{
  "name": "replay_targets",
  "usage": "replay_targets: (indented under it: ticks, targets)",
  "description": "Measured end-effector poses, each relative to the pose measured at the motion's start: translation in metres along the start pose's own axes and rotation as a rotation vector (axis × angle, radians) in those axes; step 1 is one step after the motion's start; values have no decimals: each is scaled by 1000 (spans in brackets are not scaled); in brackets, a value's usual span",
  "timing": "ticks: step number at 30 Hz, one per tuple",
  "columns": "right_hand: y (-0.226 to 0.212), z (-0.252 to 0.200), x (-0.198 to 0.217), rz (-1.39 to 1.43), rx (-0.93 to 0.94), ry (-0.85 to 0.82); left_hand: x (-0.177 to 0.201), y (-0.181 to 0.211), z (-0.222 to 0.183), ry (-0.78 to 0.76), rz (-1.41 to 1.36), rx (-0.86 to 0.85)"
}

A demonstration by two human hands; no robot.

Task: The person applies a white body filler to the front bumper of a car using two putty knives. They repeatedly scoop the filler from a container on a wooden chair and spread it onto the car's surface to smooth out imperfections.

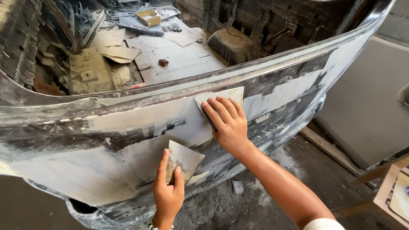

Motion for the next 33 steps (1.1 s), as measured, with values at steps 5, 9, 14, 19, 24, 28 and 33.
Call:
replay_targets:
  ticks: [5, 9, 14, 19, 24, 28, 33]
  targets:
    - [-3, -17, -8, -13, 17, -15, -5, -5, 2, -7, 24, 21]
    - [-6, -29, -14, -8, 8, -51, -7, -5, 4, -5, 29, -14]
    - [-9, -48, -23, -7, 8, -36, -6, -7, 2, -9, 13, 25]
    - [-17, -58, -20, 47, 11, -80, 0, 3, -4, -5, 15, 18]
    - [-24, -59, 9, 196, -38, -151, 8, 3, -16, 16, -43, 105]
    - [-24, -100, 20, 524, -278, -214, 22, 5, -16, 50, -143, 151]
    - [-34, -163, 1, 1529, -1066, -340, 25, -28, -31, 63, -282, 475]
Point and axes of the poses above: each hand's wrist, its own z-axis towards the middle knuckle, its own x-axis out of the back of the hand, y = z × x, the point moved 6 cm from there along z, towards the middle knuckle, and after that the axes turned 5 degrees about y, right-handed, at the moved point
